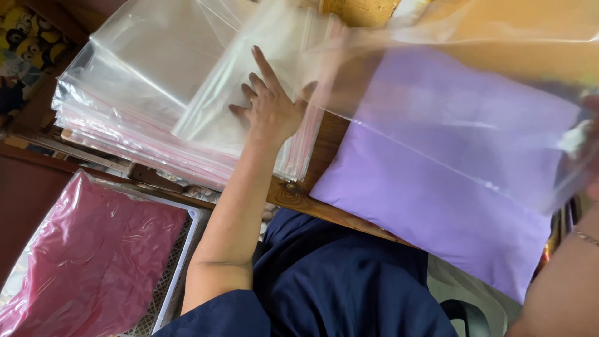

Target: Smoothing out a pillow by hand, dusting it with a feather duster, and placing it into a plastic bag.

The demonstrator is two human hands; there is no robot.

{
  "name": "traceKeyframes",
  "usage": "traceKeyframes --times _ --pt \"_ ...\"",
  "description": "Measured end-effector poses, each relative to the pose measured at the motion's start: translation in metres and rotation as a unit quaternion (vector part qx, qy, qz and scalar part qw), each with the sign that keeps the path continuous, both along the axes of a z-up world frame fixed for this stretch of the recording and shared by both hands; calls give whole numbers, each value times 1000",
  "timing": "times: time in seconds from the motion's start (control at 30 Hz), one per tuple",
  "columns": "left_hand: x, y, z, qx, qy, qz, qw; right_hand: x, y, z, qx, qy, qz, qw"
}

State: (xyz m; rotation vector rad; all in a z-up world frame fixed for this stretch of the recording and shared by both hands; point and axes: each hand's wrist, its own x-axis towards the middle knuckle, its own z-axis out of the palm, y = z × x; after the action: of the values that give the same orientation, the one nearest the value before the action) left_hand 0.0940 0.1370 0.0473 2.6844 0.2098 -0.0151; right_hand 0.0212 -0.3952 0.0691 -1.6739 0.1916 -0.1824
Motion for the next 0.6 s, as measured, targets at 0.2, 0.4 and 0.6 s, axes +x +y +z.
traceKeyframes --times 0.2,0.4,0.6 --pt "-2 4 -5 79 26 -36 996 -37 155 25 -80 78 -58 992" --pt "-32 -16 19 131 -91 -150 976 -33 173 15 -190 102 -68 974" --pt "-62 -77 40 -78 -257 -315 910 -33 217 29 -97 150 3 984"
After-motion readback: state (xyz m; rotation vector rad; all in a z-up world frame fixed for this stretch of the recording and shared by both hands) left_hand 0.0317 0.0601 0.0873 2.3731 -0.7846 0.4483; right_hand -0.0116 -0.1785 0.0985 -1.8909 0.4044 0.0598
